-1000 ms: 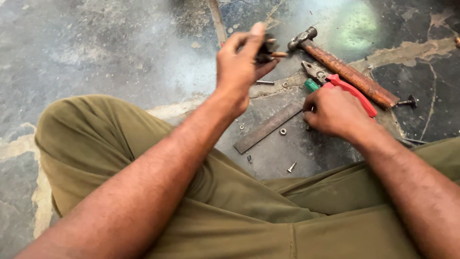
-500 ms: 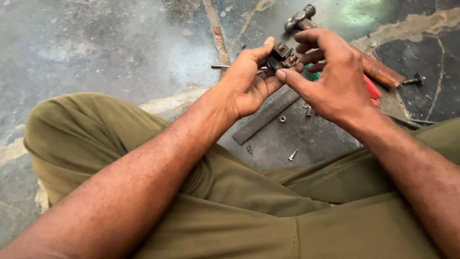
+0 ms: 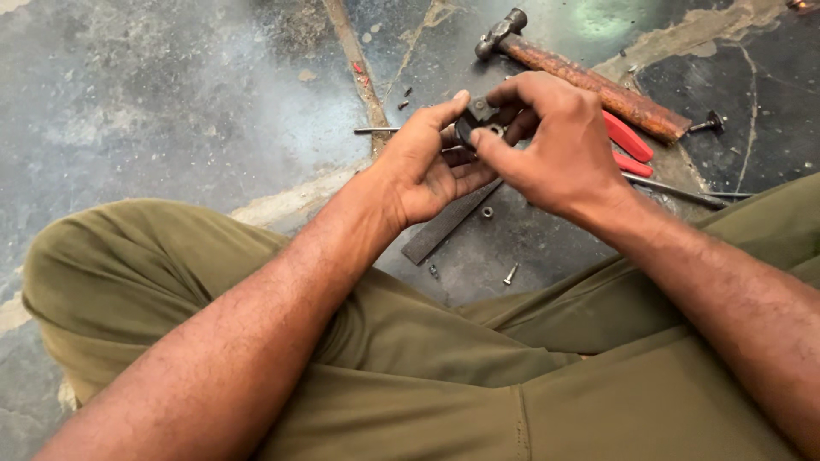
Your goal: The person sits on the floor and assembles a small mechanical component using a metal file, hammer, pliers, and screwdriver. They file a metal piece, insert a pin into a black plastic housing, and use pliers to adjust the assembly.
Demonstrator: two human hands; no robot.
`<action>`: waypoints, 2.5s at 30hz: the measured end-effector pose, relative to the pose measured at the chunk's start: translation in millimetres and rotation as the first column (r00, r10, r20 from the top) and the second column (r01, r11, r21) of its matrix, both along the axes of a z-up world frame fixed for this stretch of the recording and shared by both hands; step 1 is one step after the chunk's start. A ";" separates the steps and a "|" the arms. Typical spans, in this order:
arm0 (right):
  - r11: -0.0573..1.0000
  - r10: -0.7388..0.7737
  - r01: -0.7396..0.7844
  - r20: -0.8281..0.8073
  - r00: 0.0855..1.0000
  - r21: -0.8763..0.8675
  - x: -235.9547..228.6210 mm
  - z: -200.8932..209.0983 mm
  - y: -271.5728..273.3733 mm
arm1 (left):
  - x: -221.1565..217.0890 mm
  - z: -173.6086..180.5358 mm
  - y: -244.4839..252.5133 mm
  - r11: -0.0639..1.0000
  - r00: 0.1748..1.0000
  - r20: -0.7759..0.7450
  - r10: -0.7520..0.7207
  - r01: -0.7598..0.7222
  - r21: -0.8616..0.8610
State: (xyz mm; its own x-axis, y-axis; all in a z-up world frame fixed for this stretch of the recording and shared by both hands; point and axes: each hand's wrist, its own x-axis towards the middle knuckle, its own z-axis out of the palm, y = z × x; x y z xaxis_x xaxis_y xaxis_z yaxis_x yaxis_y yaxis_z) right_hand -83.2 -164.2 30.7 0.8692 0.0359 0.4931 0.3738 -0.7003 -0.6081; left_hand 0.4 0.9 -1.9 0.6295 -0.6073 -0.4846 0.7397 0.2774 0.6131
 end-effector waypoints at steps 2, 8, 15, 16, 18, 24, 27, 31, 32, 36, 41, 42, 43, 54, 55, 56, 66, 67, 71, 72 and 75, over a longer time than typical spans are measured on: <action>0.998 -0.039 0.044 -0.100 0.994 0.046 3.5 -1.9 -3.9 | 2.5 -5.0 -1.3 0.999 0.997 -0.069 0.028 -0.027 0.029; 0.902 0.006 0.060 -0.151 0.989 0.428 20.4 5.0 -41.0 | 23.4 -22.8 3.5 0.978 0.983 -0.045 0.176 -0.169 0.126; 0.641 0.046 0.358 -0.500 0.865 0.679 19.7 4.8 -65.8 | 32.1 -34.7 4.8 0.959 0.976 -0.035 0.217 -0.206 0.194; 0.648 0.042 0.386 -0.537 0.843 0.656 19.9 2.5 -64.3 | 31.0 -34.2 3.1 0.941 0.973 0.045 0.225 -0.229 0.249; 0.653 0.044 0.425 -0.591 0.805 0.627 21.0 -1.5 -62.0 | 28.7 -30.0 1.2 0.894 0.955 0.203 0.217 -0.278 0.351; 0.541 0.280 0.386 -0.593 0.755 0.747 22.0 -6.5 -60.6 | -1.6 -9.0 2.5 0.494 0.531 0.570 -0.627 -0.293 0.818; 0.515 0.365 0.362 -0.581 0.728 0.777 22.7 -6.6 -60.3 | -12.7 4.2 2.9 0.323 0.530 0.404 -0.746 -0.242 0.915; 0.529 0.371 0.345 -0.576 0.729 0.776 21.6 -6.4 -61.2 | -13.9 15.0 2.3 0.502 0.544 0.516 -0.662 -0.190 0.844; 0.531 0.369 0.344 -0.577 0.729 0.774 21.3 -5.9 -60.1 | -13.0 16.5 0.3 0.622 0.596 0.564 -0.572 -0.133 0.772; 0.556 0.380 0.363 -0.617 0.688 0.748 22.2 -7.7 -43.8 | -12.6 17.5 -3.5 0.856 0.766 0.532 -0.361 0.046 0.515; 0.596 0.452 0.343 -0.657 0.603 0.726 18.9 -17.6 -31.1 | -12.2 12.3 -3.8 0.876 0.624 0.706 -0.336 -0.069 0.478; 0.620 0.411 0.363 -0.682 0.605 0.695 18.8 -19.0 -31.4 | -11.7 11.2 -2.9 0.862 0.615 0.707 -0.348 -0.086 0.499; 0.646 0.373 0.376 -0.704 0.604 0.665 20.7 -19.6 -31.0 | -10.4 11.0 -0.6 0.852 0.600 0.720 -0.348 -0.119 0.510; 0.909 -0.030 0.268 -0.593 0.804 0.318 14.5 -25.5 -31.8 | 10.2 18.3 12.4 0.760 0.498 0.856 -0.135 -0.502 0.412; 0.938 -0.069 0.248 -0.567 0.821 0.243 12.6 -25.5 -30.8 | 15.4 20.4 16.6 0.717 0.525 0.848 -0.080 -0.560 0.415; 0.959 -0.106 0.228 -0.537 0.837 0.167 11.1 -24.9 -29.5 | 20.9 22.5 21.1 0.669 0.547 0.837 -0.024 -0.613 0.420; 0.915 0.012 -0.155 -0.358 0.934 -0.373 72.9 2.3 20.7 | 37.5 18.1 30.9 0.443 0.502 0.822 0.267 -0.822 0.358; 0.901 0.057 -0.219 -0.397 0.916 -0.375 77.0 1.8 30.5 | 37.2 17.0 30.8 0.446 0.506 0.817 0.277 -0.821 0.358; 0.713 0.245 -0.588 -0.651 0.718 -0.381 62.1 -1.5 60.0 | 36.7 17.2 30.4 0.443 0.518 0.805 0.291 -0.818 0.366; 0.686 0.269 -0.608 -0.637 0.722 -0.400 52.7 -3.9 64.0 | 36.2 17.5 29.8 0.441 0.520 0.805 0.285 -0.817 0.371; 0.642 0.345 -0.620 -0.552 0.759 -0.451 23.5 -11.4 65.7 | 32.6 17.0 26.1 0.485 0.488 0.825 0.285 -0.816 0.315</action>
State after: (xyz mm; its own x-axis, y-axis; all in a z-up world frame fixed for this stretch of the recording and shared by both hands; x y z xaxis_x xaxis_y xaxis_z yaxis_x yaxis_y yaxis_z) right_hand -59.8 -98.5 19.3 0.7357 0.6604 -0.1501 0.5969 -0.7370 -0.3169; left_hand 33.0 27.1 15.1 0.9530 0.2857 0.1012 -0.0562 -0.1617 0.9852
